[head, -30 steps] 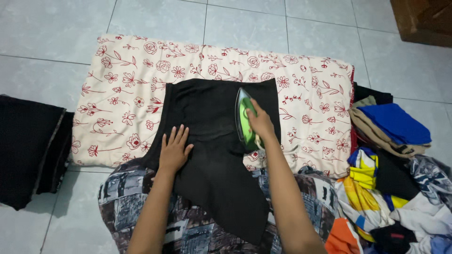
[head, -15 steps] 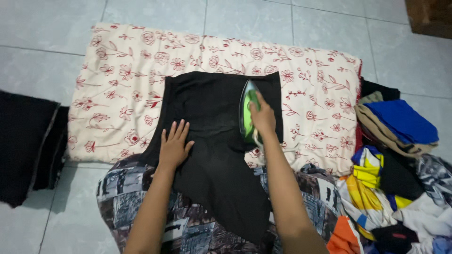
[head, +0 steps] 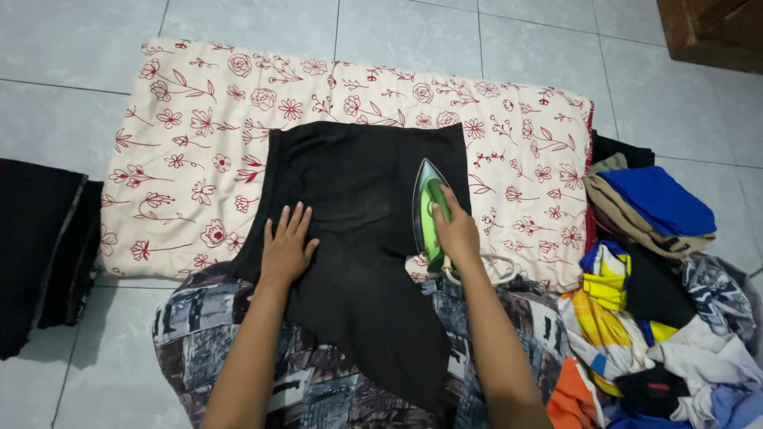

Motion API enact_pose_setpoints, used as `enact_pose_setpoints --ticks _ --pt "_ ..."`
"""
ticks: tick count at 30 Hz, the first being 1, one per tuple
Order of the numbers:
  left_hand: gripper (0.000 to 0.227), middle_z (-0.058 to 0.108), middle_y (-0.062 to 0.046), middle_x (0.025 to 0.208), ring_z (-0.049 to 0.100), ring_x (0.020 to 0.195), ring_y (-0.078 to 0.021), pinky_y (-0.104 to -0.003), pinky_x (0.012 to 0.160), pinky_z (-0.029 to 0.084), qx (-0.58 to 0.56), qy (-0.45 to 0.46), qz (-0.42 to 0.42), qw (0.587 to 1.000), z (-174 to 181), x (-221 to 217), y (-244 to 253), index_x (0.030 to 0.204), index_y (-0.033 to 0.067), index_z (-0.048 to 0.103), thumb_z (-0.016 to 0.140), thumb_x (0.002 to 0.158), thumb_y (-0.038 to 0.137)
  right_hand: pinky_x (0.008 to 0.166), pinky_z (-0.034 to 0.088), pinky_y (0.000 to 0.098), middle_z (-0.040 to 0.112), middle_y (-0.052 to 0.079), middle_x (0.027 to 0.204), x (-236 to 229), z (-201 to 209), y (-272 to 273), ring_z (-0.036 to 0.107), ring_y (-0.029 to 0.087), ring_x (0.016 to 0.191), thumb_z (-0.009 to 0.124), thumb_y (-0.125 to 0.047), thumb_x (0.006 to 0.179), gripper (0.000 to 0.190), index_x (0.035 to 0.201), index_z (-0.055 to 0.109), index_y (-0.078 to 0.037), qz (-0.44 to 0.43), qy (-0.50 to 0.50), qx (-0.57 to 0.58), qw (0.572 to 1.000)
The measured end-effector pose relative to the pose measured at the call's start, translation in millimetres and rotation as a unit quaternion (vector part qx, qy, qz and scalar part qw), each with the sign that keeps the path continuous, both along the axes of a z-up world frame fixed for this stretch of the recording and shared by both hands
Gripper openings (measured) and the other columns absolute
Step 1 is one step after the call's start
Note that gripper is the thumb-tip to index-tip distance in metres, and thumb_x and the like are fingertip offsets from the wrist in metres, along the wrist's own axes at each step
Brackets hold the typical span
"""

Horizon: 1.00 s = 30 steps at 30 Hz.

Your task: The person irons a pair of black shorts by hand on a padded surface, moving the iron across different sections of the fabric and smoothing it with their other hand.

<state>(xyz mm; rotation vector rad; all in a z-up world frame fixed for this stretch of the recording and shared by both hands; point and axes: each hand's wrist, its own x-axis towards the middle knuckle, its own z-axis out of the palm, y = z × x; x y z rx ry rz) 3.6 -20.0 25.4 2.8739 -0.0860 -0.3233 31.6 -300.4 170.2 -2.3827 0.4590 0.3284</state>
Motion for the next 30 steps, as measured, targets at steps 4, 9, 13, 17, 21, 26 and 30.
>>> enact_pose_setpoints --ticks 4,9,13,17,21,26,30 --pt "0.065 0.008 0.006 0.152 0.007 0.139 -0.0185 -0.05 0.111 0.008 0.008 0.007 0.006 1.0 3.8 -0.7 -1.3 0.145 0.0268 0.014 0.042 0.088 0.043 0.064 0.053 0.0353 0.065 0.022 0.095 21.0 -17.3 -0.9 0.066 0.025 0.057 0.047 -0.034 0.087 0.047 0.132 0.047 -0.024 0.002 -0.016 -0.008 1.0" --pt "0.064 0.009 0.007 0.152 0.007 0.139 -0.0182 -0.049 0.111 0.007 0.006 0.012 0.004 1.0 2.9 1.0 -1.1 0.145 0.0278 0.014 0.041 0.089 0.043 0.069 0.053 0.0357 0.065 0.021 0.097 83.5 -56.5 -5.8 0.065 0.022 0.051 0.047 -0.033 0.087 0.046 0.132 0.047 -0.024 -0.039 -0.083 -0.004 0.996" --pt "0.065 0.01 0.007 0.152 0.008 0.139 -0.0183 -0.049 0.111 0.008 0.006 0.002 -0.001 1.0 1.8 0.0 -0.6 0.145 0.0283 0.014 0.042 0.088 0.043 0.069 0.052 0.0373 0.066 0.018 0.091 91.9 -55.0 -5.6 0.065 0.024 0.053 0.048 -0.037 0.087 0.045 0.13 0.048 -0.025 -0.019 -0.078 -0.027 0.996" --pt "0.064 0.009 0.006 0.152 0.007 0.139 -0.018 -0.049 0.111 0.007 0.003 -0.002 0.003 1.0 -1.9 -0.6 0.0 0.145 0.0283 0.014 0.041 0.089 0.043 0.074 0.051 0.0396 0.065 0.02 0.095 57.2 -17.7 -0.4 0.066 0.027 0.059 0.047 -0.035 0.088 0.046 0.133 0.045 -0.025 -0.011 -0.042 -0.037 0.998" --pt "0.063 0.009 0.006 0.152 0.007 0.139 -0.0188 -0.049 0.111 0.007 -0.005 0.002 0.006 1.0 2.4 -1.4 0.1 0.145 0.0274 0.015 0.041 0.089 0.042 0.068 0.052 0.037 0.067 0.018 0.086 24.3 0.3 3.5 0.066 0.026 0.056 0.047 -0.033 0.088 0.047 0.134 0.044 -0.025 -0.024 -0.032 -0.019 0.999" --pt "0.065 0.01 0.006 0.152 0.008 0.139 -0.0192 -0.049 0.111 0.007 -0.002 0.008 0.005 1.0 4.7 1.3 -0.2 0.145 0.0271 0.015 0.042 0.088 0.042 0.062 0.052 0.0359 0.066 0.021 0.087 41.7 -16.1 0.3 0.064 0.024 0.054 0.049 -0.029 0.089 0.044 0.133 0.047 -0.022 -0.035 -0.087 0.0 0.996" --pt "0.064 0.013 0.003 0.151 0.011 0.139 -0.0203 -0.049 0.111 0.009 0.005 0.001 0.003 1.0 8.2 1.1 -1.5 0.145 0.0256 0.016 0.043 0.089 0.042 0.068 0.051 0.0426 0.065 0.022 0.089 96.5 -55.8 -20.2 0.065 0.028 0.055 0.05 -0.031 0.089 0.042 0.13 0.049 -0.021 -0.024 -0.131 -0.045 0.99"
